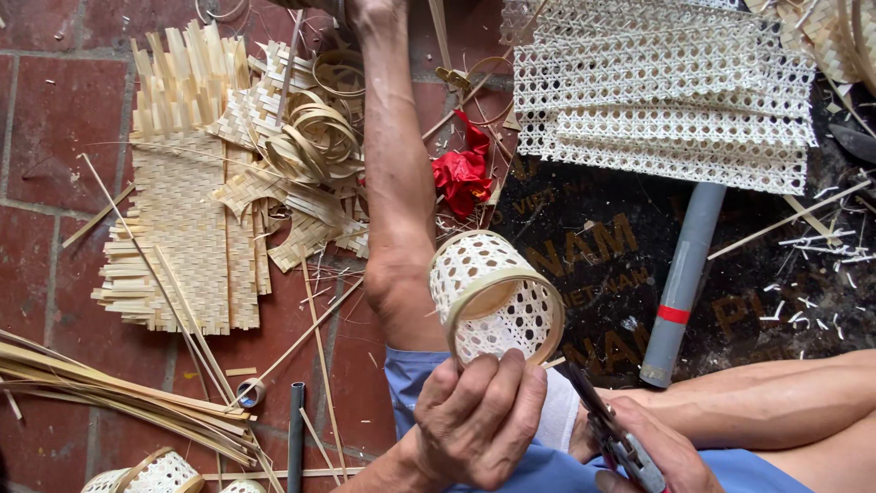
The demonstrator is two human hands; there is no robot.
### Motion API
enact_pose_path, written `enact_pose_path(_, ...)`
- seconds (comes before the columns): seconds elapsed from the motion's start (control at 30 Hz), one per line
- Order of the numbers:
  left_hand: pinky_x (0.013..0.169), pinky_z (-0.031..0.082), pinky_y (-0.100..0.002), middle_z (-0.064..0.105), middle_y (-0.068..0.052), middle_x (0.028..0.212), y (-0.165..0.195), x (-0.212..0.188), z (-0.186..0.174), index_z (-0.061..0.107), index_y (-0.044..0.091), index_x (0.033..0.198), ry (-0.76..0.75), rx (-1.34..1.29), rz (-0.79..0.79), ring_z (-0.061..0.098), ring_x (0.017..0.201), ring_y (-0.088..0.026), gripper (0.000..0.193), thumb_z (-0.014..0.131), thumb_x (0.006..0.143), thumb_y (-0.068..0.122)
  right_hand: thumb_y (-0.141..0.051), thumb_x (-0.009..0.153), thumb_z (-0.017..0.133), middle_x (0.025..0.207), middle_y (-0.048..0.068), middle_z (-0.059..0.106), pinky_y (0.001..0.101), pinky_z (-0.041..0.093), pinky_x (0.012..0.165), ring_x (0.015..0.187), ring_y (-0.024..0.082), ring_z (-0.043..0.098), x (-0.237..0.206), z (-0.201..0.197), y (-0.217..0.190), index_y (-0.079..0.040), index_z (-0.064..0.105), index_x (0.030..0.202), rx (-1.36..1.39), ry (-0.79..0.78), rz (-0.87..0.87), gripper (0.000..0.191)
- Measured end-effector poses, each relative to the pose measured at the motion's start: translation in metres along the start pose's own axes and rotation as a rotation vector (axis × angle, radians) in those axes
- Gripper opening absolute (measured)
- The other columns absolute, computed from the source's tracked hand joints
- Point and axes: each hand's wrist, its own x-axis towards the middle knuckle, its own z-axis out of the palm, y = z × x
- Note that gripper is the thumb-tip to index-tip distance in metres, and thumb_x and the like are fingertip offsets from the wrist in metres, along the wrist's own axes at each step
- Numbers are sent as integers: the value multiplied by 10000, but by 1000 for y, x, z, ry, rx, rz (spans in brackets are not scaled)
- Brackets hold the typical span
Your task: The person sits on the floor and assembles small woven bamboo baskets. They press a woven bamboo cylinder onto a round wooden base, trim protruding strips with shears, apply glue from a squeeze bottle around the inside rim, and fit a thin wooden ring over the top edge, setting finished baskets aside.
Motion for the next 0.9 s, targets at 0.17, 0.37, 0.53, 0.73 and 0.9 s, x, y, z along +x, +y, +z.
enact_pose_path(0.17,759,458,-350,729,-174,1068,-5,3,2,711,-39,1163,-68,82,108,668,961,-235,315,673,918,155,57,873,712,992,101,638,271,520,700,816,142,643,-28,12,20,30,640,1247,230,34,237,381)
enact_pose_path(0.37,783,473,-354,735,-166,1010,-9,3,5,747,-32,1125,-104,127,179,649,948,-220,309,675,914,182,89,817,704,813,59,602,258,451,552,660,103,530,-37,16,15,41,656,1095,522,35,601,286)
enact_pose_path(0.53,795,479,-347,737,-167,1016,-10,2,4,748,-34,1125,-167,138,244,650,956,-225,316,665,942,208,69,794,750,788,39,596,254,483,596,685,90,545,-35,19,12,14,656,1100,474,32,618,325)
enact_pose_path(0.73,793,494,-334,727,-174,1026,-16,3,2,746,-51,1109,-195,154,321,653,956,-218,344,639,914,211,5,803,762,753,-15,592,226,499,609,669,69,539,-38,18,22,-28,686,1048,205,-32,424,258)
enact_pose_path(0.9,794,517,-334,722,-194,1028,-20,-1,5,742,-81,1101,-227,101,345,662,970,-210,351,641,909,194,13,762,720,721,19,535,248,459,574,629,85,499,-39,22,20,-33,653,1243,281,74,603,488)
